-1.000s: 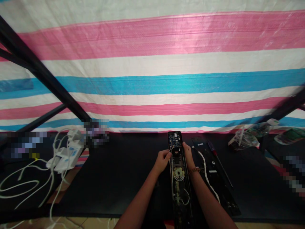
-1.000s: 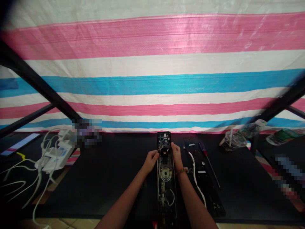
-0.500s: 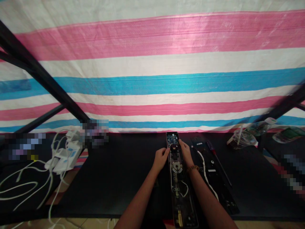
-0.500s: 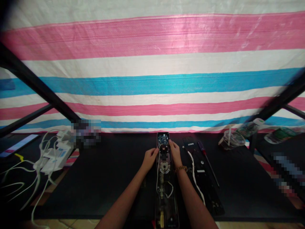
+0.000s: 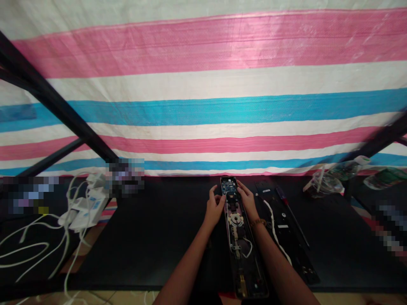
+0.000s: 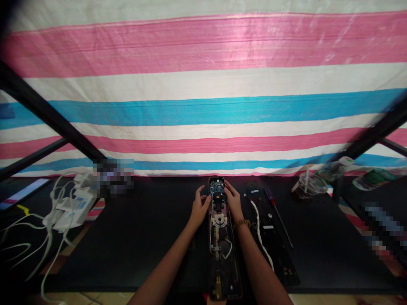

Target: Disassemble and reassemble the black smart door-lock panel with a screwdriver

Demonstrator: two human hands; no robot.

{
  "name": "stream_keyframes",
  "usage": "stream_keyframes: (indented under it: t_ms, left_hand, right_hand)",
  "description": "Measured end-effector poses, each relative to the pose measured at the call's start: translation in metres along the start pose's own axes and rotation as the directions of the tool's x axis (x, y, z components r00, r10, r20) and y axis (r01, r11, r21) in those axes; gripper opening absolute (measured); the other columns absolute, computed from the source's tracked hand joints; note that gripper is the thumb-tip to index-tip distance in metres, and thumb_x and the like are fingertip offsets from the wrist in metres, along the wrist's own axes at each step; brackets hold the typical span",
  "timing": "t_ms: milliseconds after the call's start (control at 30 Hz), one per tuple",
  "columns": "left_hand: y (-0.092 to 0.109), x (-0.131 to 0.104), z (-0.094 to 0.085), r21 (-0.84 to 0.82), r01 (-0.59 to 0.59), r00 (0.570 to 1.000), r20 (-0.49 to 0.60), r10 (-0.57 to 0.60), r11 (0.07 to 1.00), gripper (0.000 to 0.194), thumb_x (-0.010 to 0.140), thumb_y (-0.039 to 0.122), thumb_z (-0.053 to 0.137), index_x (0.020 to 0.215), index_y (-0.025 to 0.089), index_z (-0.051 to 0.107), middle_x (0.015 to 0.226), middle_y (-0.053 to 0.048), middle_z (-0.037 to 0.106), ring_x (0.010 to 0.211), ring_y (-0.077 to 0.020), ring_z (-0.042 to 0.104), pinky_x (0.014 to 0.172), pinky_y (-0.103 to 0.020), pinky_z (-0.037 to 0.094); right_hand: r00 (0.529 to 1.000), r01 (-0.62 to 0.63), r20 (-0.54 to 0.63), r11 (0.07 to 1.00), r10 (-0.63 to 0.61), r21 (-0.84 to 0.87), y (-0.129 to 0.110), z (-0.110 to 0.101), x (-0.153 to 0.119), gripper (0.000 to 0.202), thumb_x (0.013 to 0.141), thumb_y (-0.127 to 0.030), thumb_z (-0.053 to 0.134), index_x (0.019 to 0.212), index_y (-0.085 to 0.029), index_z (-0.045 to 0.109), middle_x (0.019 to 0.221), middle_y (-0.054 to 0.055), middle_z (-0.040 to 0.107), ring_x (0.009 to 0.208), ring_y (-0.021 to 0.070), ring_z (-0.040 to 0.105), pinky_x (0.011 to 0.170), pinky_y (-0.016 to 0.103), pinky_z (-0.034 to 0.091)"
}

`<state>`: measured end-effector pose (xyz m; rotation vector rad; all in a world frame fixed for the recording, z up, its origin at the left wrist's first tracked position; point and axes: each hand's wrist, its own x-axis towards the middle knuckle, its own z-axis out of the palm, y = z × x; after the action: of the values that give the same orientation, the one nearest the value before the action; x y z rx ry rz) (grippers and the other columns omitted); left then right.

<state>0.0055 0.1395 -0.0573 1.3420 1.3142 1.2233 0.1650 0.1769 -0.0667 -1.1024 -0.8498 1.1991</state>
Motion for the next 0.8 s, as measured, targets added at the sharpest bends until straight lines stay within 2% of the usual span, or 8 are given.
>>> stream_keyframes:
  t_ms: [133,300,467,600,800]
  left_hand:
    - [0.003,0.000,-0.001,0.019,0.000,1.000,0.026,-0.001,1.000,0.052,0.093,0.046,0.054,0.136,0.017,0.045,0.078,0.000,0.068,0.069,-0.0178,0.065,0.068,-0.030,0.048]
    - [0.001,0.002,-0.002,0.039,0.008,1.000,0.013,-0.009,0.999,0.046,0.092,0.047,0.054,0.127,0.018,0.054,0.077,-0.001,0.068,0.068,-0.0177,0.065,0.066,-0.029,0.047]
    - [0.000,0.002,-0.003,0.052,0.015,1.000,-0.020,-0.014,0.999,0.042,0.092,0.045,0.056,0.124,0.018,0.056,0.073,0.000,0.068,0.064,-0.0177,0.064,0.063,-0.028,0.045]
    - [0.001,0.003,-0.002,0.034,0.019,0.999,-0.034,-0.017,0.999,0.043,0.090,0.045,0.057,0.124,0.018,0.055,0.069,0.001,0.066,0.061,-0.0167,0.062,0.060,-0.027,0.044]
    - [0.002,0.002,-0.002,-0.024,0.013,1.000,-0.011,-0.013,1.000,0.048,0.089,0.045,0.059,0.127,0.018,0.051,0.078,-0.001,0.071,0.066,-0.0176,0.066,0.061,-0.027,0.047]
  right_hand:
    - [1.000,-0.011,0.021,1.000,0.010,0.012,-0.002,0.000,-0.001,0.054,0.074,-0.047,0.076,0.120,-0.019,0.074,0.125,0.010,0.073,0.114,0.0295,0.068,0.103,0.046,0.051]
    - [1.000,-0.028,-0.007,0.999,0.028,-0.032,-0.001,0.002,0.002,0.052,0.069,-0.048,0.078,0.110,-0.016,0.077,0.112,0.011,0.078,0.101,0.0286,0.071,0.094,0.045,0.055]
    - [0.999,-0.031,-0.020,0.998,0.030,-0.053,-0.001,0.005,0.004,0.046,0.068,-0.045,0.079,0.104,-0.016,0.079,0.105,0.010,0.079,0.094,0.0265,0.072,0.090,0.042,0.055]
    - [0.999,-0.044,-0.026,0.998,0.043,-0.043,-0.006,0.007,0.003,0.048,0.065,-0.045,0.081,0.103,-0.015,0.079,0.101,0.010,0.080,0.089,0.0263,0.073,0.085,0.041,0.056]
    - [0.997,-0.074,0.011,0.997,0.074,0.029,-0.024,0.009,-0.007,0.052,0.070,-0.044,0.079,0.116,-0.018,0.076,0.101,0.009,0.080,0.087,0.0256,0.073,0.081,0.040,0.058]
